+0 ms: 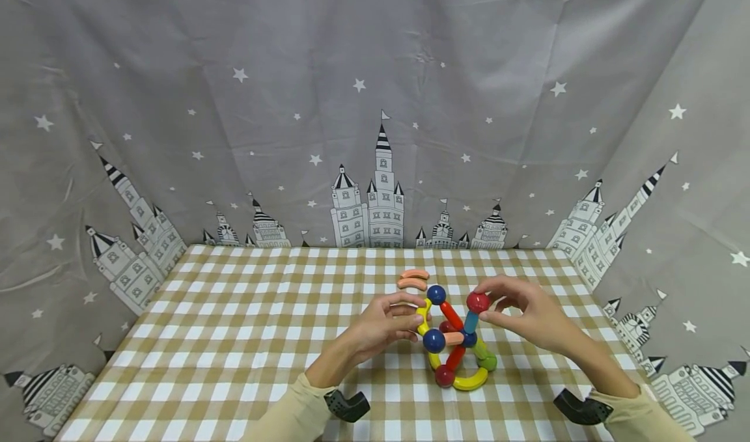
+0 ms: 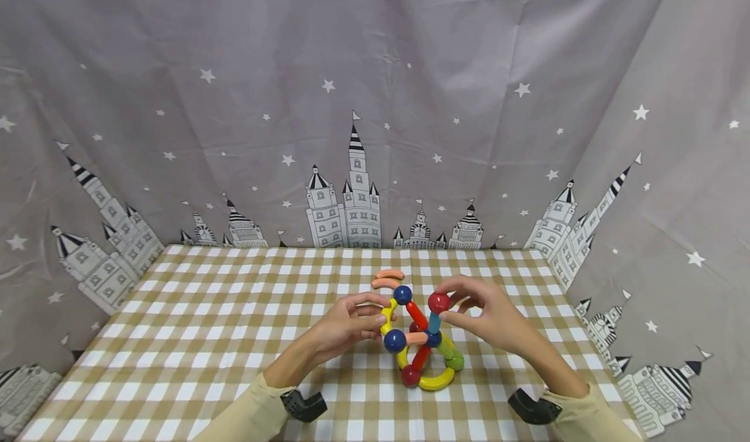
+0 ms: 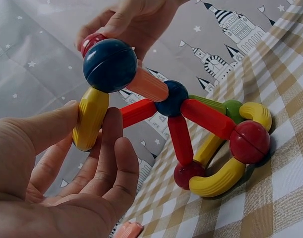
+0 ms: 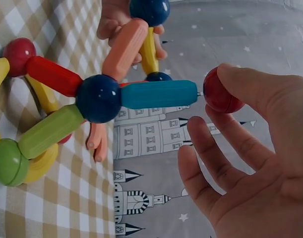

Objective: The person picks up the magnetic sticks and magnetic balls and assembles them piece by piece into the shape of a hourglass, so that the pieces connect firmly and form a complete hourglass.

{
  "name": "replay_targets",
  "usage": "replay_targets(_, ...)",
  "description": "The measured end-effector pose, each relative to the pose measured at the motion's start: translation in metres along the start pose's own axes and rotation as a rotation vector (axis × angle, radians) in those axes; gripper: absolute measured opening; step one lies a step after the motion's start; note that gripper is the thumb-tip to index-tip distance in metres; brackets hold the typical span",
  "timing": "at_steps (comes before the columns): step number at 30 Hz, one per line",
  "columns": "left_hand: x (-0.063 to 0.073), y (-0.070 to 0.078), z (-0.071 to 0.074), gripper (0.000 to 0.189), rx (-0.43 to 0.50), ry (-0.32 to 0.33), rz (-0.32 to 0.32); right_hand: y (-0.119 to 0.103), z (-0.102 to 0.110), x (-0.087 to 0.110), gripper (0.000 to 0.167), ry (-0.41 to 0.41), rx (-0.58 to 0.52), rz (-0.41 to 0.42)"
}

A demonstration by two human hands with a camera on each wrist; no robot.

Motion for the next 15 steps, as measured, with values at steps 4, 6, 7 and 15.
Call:
replay_targets(4,0.0001,0.0004,-0.0004,0.035,-0.004,0.005,0.006,-0.0002,-0.0037,0.0021,0.027,0.007,-0.007,0.028)
replay_targets(6,0.0001,0.0003,-0.0001,0.035,-0.005,0.007,0.009,-0.0006,-0.0047,0.0024,0.028,0.014,-0.004,0.041)
replay_targets(7,0.0,0.0002,0.0001,0.035,-0.006,0.006,0.01,-0.0008,-0.005,0.0025,0.028,0.019,0.0,0.045)
replay_targets(15,-0.0003,-0.0009,0.0011,0.033,-0.012,0.023,0.014,0.0035,-0.0051,0.0065,0.035,0.036,-0.016,0.005)
Point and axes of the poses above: each hand's wrist, its own x-axis away from the middle knuckle, its own z-axis out of the back of the hand, y = z × x, the point moved 5 cm from there along -x, towards the middle knuckle, and after that the axes turned 10 degrees about -y, right-handed, at the moved point
